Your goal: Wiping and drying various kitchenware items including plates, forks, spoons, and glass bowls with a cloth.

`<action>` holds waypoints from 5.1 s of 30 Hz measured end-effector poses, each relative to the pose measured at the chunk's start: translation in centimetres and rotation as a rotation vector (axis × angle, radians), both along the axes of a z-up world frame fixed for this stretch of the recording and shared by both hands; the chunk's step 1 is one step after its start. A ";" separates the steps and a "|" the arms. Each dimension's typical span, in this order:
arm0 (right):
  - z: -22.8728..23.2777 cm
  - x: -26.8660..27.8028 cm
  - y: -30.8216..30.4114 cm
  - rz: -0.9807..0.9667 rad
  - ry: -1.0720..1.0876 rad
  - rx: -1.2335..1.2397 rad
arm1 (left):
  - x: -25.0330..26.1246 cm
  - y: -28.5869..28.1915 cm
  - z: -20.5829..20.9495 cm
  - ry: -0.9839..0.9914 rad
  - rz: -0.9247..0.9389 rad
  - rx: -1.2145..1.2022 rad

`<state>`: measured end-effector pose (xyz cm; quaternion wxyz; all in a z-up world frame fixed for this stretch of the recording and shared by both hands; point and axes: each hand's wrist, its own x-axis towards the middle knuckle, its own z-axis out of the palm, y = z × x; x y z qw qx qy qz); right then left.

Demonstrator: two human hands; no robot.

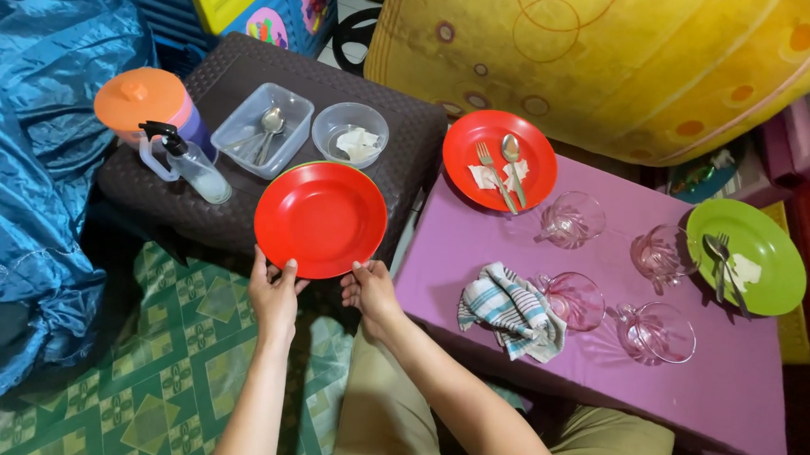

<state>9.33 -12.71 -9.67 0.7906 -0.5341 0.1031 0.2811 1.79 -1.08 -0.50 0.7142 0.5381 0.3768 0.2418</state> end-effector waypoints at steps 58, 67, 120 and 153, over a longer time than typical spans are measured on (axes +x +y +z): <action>-0.3 19.5 -20.5 -0.451 -0.002 0.087 | 25.3 -18.7 -1.3 -0.081 -0.446 -0.179; 4.1 15.7 -20.3 -0.388 -0.063 0.017 | 19.9 -17.3 3.8 -0.097 -0.479 -0.225; 14.5 -1.9 -19.0 -0.266 -0.407 -0.095 | 3.2 -17.7 6.8 -0.340 -0.053 0.127; 13.9 22.4 -4.9 0.101 -0.673 -0.379 | 15.2 3.0 5.2 -0.388 0.227 0.261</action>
